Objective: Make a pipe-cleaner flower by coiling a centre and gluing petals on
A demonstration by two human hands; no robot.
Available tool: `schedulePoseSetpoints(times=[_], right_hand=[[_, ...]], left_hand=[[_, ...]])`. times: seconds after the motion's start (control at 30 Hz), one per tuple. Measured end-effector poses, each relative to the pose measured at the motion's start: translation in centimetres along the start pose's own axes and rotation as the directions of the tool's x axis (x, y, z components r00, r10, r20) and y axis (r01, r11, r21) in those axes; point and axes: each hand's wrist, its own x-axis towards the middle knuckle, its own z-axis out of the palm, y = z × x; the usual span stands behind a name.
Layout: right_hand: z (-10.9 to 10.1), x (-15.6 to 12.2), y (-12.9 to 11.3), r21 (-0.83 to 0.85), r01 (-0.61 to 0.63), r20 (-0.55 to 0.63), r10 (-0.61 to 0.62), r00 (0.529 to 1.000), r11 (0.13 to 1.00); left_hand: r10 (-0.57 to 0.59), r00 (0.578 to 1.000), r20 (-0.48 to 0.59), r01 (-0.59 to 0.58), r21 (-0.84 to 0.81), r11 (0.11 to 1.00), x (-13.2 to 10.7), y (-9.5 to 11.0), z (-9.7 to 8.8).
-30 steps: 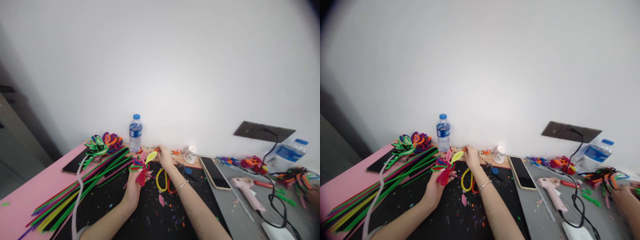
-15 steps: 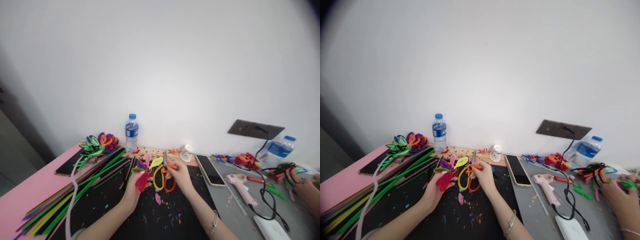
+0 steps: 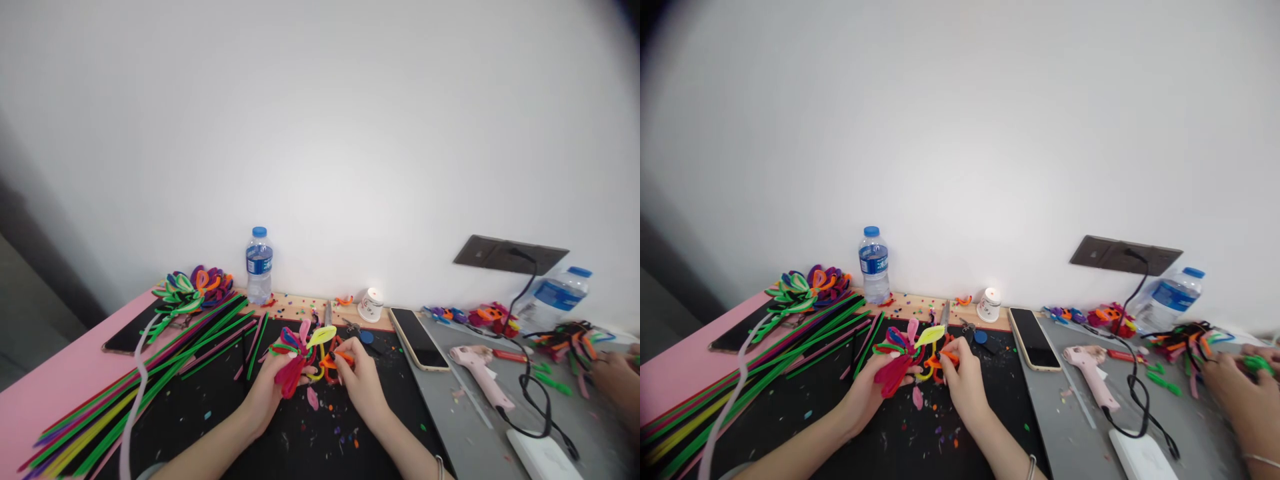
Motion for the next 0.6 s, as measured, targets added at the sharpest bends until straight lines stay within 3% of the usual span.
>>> schedulePoseSetpoints(times=[0.23,0.4,0.6], right_hand=[[0.15,-0.22,0.12,0.105,-0.055,-0.012,0.057,0.998,0.993],[0.01,-0.32,0.23,0.086,-0.054,-0.047,0.058,0.997,0.995],[0.17,-0.41,-0.22,0.052,-0.024,-0.034,0.026,0.999,0.998]], left_hand=[[-0.009,0.995,0.095,0.005,0.043,0.999,-0.46,-0.52,0.39],[-0.043,0.997,0.069,0.037,0.078,0.996,-0.67,-0.61,0.77],[-0.033,0.993,0.113,0.023,0.089,0.996,-0.85,-0.75,0.81]])
